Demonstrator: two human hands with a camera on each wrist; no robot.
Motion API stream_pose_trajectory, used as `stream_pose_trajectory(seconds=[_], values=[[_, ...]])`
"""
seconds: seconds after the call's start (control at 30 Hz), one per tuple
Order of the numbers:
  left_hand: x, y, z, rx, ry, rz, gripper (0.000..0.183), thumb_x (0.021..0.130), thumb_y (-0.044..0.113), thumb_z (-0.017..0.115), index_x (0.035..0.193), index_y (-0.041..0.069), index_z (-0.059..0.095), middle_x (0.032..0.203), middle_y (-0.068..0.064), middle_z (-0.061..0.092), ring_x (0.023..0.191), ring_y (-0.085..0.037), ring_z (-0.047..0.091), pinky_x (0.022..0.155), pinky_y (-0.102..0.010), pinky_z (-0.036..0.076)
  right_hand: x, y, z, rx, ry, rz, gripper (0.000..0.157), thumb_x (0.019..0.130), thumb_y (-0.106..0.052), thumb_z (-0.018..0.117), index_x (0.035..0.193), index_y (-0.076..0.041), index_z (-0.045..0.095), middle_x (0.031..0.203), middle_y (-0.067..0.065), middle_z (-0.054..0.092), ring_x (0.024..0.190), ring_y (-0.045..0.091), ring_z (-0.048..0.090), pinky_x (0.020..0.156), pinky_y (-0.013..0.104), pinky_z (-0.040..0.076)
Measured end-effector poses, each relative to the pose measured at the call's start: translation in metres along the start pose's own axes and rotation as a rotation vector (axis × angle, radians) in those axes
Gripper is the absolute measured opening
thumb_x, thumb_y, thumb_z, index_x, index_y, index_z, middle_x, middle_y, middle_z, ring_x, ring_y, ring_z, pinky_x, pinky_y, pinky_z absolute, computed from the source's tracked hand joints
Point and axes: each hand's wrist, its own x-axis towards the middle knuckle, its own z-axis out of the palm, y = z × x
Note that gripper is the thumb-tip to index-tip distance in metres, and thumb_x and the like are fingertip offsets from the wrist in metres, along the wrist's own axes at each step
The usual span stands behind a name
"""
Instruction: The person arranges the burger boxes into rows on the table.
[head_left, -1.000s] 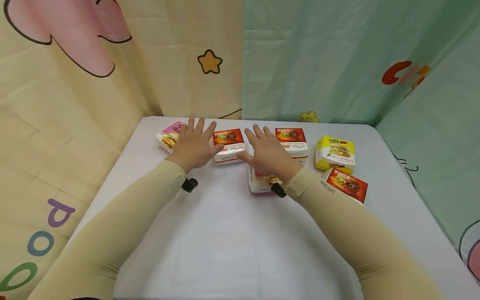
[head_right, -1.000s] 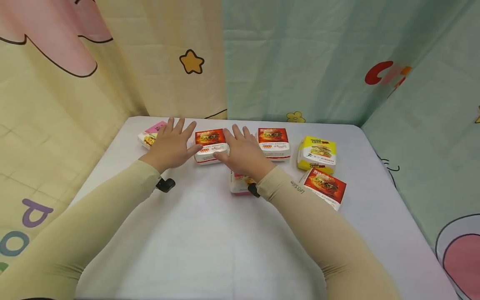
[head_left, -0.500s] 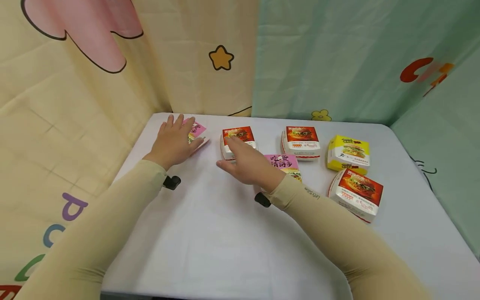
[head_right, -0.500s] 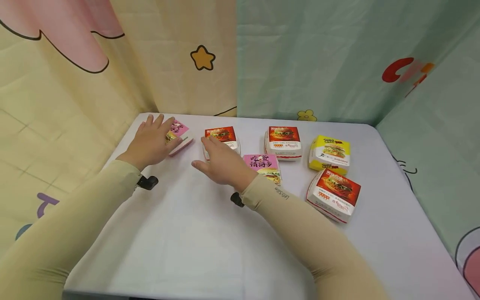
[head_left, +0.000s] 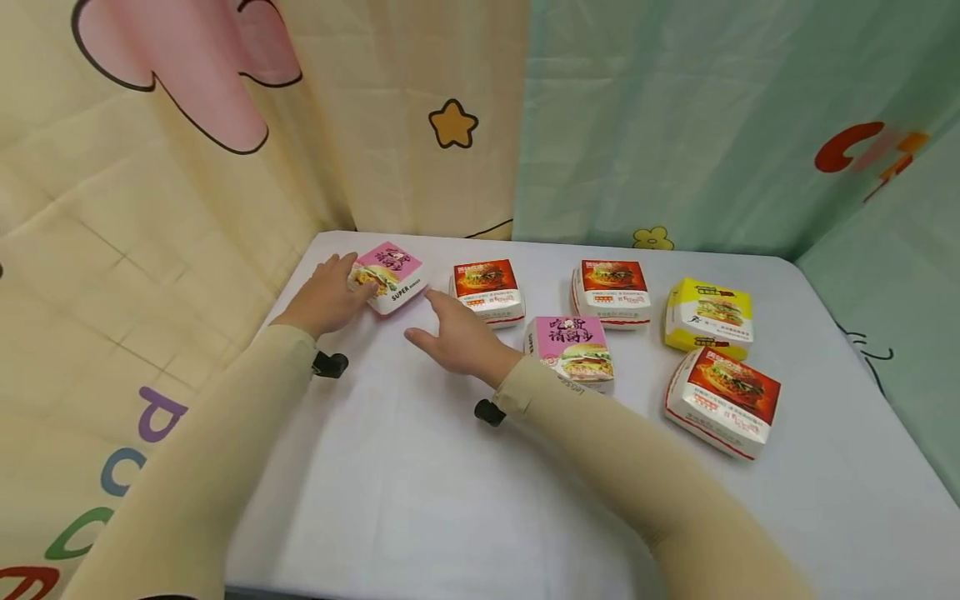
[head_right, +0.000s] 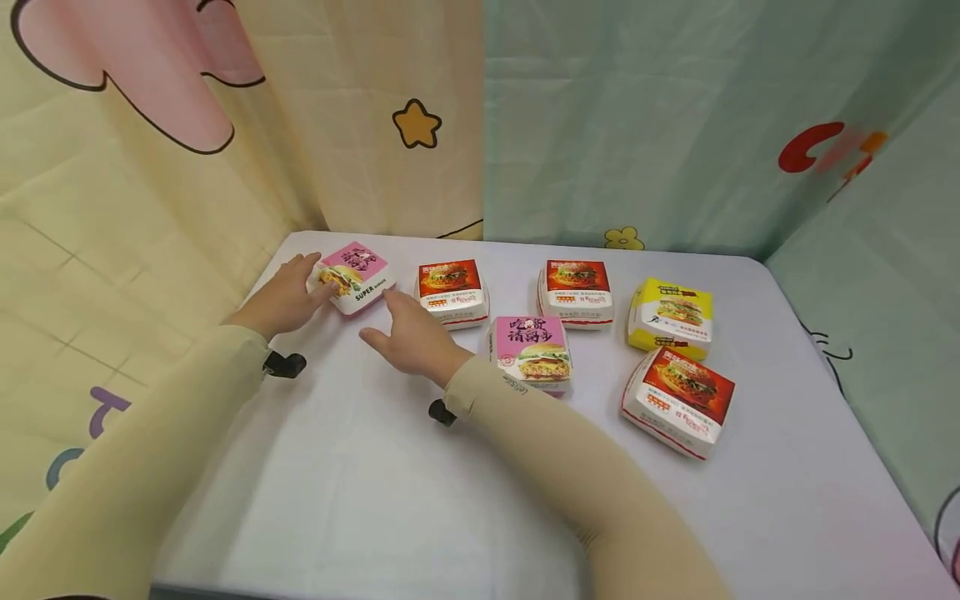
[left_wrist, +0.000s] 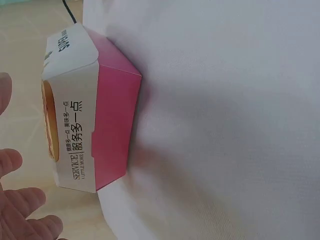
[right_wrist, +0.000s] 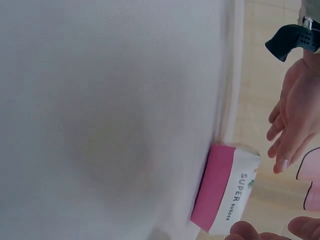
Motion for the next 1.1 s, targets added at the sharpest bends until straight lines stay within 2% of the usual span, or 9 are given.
stream_pose_trajectory(seconds=[0.17,0.27,0.43,0.67,0.77,0.83,0.9,1.0,1.1], values=[[0.006,-0.010,0.004,-0.102,-0.023,-0.017,0.088,0.107,0.051,0.048,0.168,0.002,0.010,0.173,-0.030,0.014,0.162,-0.047,0.012,0.130,-0.065,0.013,0.016,-0.006,0.012,0.033,0.008,0.019,0.082,0.103,-0.048,0.065,0.166,-0.010,0.030,0.171,0.009,0.035,0.159,0.026,0.035,0.129,0.044,0.032],[0.011,-0.020,0.008,-0.154,-0.030,-0.022,0.088,0.108,0.049,0.048,0.168,-0.001,0.009,0.173,-0.029,0.015,0.162,-0.046,0.013,0.131,-0.062,0.013,0.025,-0.011,0.019,0.062,0.002,0.044,0.083,0.103,-0.047,0.066,0.167,-0.011,0.028,0.171,0.009,0.036,0.157,0.027,0.038,0.127,0.044,0.035],[0.016,-0.031,0.013,-0.197,-0.045,-0.040,0.091,0.108,0.054,0.047,0.168,-0.001,0.006,0.174,-0.027,0.013,0.161,-0.047,0.012,0.130,-0.063,0.013,0.038,-0.019,0.029,0.099,-0.027,0.084,0.087,0.102,-0.048,0.066,0.169,-0.014,0.023,0.172,0.007,0.034,0.154,0.027,0.042,0.124,0.045,0.040],[0.019,-0.032,0.012,-0.220,-0.042,-0.053,0.087,0.107,0.057,0.046,0.169,0.006,0.011,0.171,-0.028,0.024,0.157,-0.049,0.025,0.128,-0.065,0.022,0.055,-0.022,0.036,0.151,0.005,0.128,0.088,0.103,-0.046,0.066,0.170,-0.015,0.019,0.172,0.016,0.031,0.155,0.033,0.039,0.124,0.049,0.039],[0.020,-0.031,0.012,-0.224,-0.051,-0.052,0.083,0.107,0.057,0.048,0.168,0.009,0.019,0.167,-0.030,0.032,0.154,-0.050,0.033,0.125,-0.066,0.027,0.059,-0.020,0.038,0.195,0.010,0.138,0.088,0.103,-0.044,0.066,0.170,-0.015,0.018,0.170,0.017,0.035,0.147,0.031,0.049,0.119,0.047,0.046],[0.020,-0.030,0.013,-0.226,-0.049,-0.050,0.081,0.106,0.057,0.050,0.167,0.010,0.024,0.165,-0.031,0.036,0.152,-0.050,0.035,0.124,-0.066,0.028,0.061,-0.018,0.039,0.219,0.009,0.148,0.087,0.104,-0.044,0.065,0.170,-0.014,0.018,0.170,0.014,0.036,0.145,0.029,0.051,0.117,0.046,0.048],[0.021,-0.030,0.014,-0.238,-0.043,-0.056,0.080,0.105,0.057,0.052,0.165,0.011,0.027,0.163,-0.031,0.038,0.151,-0.050,0.037,0.123,-0.066,0.030,0.061,-0.017,0.040,0.235,0.009,0.149,0.086,0.104,-0.043,0.065,0.170,-0.012,0.018,0.170,0.013,0.036,0.146,0.027,0.050,0.118,0.045,0.047],[0.021,-0.031,0.016,-0.265,-0.030,-0.069,0.078,0.104,0.056,0.055,0.162,0.010,0.029,0.163,-0.031,0.037,0.151,-0.050,0.038,0.123,-0.065,0.031,0.062,-0.016,0.041,0.243,-0.003,0.162,0.086,0.104,-0.044,0.064,0.169,-0.010,0.019,0.173,0.013,0.032,0.153,0.026,0.042,0.123,0.046,0.041],[0.020,-0.034,0.016,-0.293,-0.017,-0.083,0.077,0.104,0.054,0.057,0.160,0.009,0.029,0.163,-0.032,0.037,0.150,-0.049,0.038,0.123,-0.064,0.032,0.063,-0.017,0.042,0.249,-0.010,0.157,0.087,0.103,-0.045,0.065,0.169,-0.010,0.020,0.172,0.013,0.032,0.154,0.027,0.041,0.124,0.046,0.040]])
